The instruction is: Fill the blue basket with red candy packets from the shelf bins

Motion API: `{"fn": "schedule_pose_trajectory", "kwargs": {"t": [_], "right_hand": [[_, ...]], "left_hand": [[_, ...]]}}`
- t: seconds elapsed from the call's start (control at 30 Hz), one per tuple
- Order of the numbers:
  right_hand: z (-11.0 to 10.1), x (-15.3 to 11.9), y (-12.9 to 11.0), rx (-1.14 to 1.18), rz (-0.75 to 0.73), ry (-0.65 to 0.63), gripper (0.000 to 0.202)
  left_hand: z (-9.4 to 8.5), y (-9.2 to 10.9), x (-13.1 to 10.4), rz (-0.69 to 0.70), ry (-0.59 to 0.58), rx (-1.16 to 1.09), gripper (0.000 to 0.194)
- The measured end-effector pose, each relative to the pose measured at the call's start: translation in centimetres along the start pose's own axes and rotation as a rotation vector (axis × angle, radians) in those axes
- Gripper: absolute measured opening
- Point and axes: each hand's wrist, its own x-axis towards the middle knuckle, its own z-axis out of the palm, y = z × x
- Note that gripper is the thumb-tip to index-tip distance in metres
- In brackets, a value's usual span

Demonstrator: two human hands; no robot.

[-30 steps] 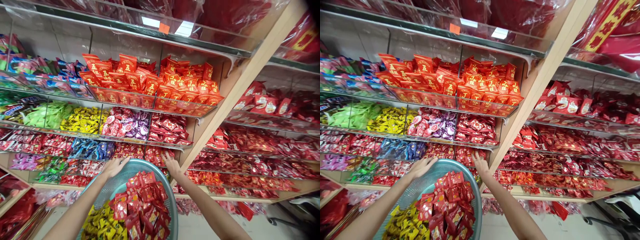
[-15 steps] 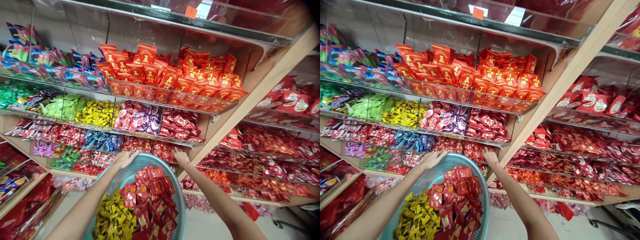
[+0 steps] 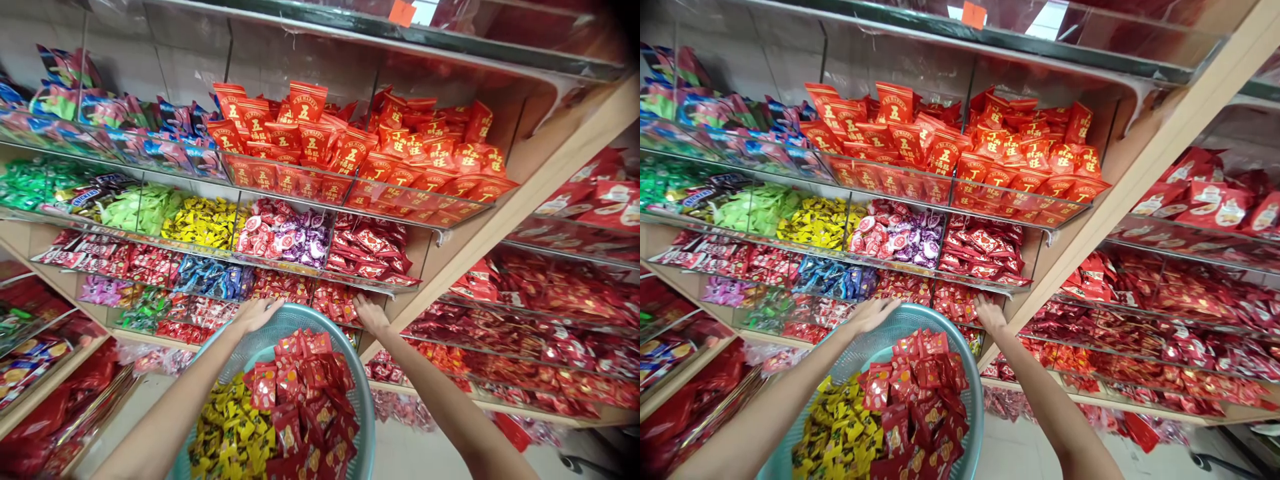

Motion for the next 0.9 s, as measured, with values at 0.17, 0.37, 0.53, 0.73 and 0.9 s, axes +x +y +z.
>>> {"fn": "schedule_pose_trajectory", "kwargs": {"t": [0.17,0.37,0.53,0.73,0.9], "right_hand": [[-0.6,-0.1,-0.1,0.043,0.008,-0.018,0.034],[-1.0,0.0,0.0,0.146,0.056,-0.001,0.042],[-1.8,0.6,0.7,0.464,0.126,0.047,0.035],[-4.8,-0.5,-0.7,0.726,-0.161,0.132,0.035],[-8.6,-1.6,-6.2,0.785,-0.519,0.058,0.046]], "left_hand": [[-0.1,-0.1,0.1,0.017,-0.012,-0.004,0.074],[0.0,-0.2,0.2,0.004,-0.016,-0.013,0.072],[0.1,-0.4,0.2,0.015,-0.015,-0.012,0.074],[0.2,-0.5,0.2,0.006,-0.016,-0.026,0.072],[0.0,-0.8,0.3,0.021,-0.050,-0.061,0.072]]}}
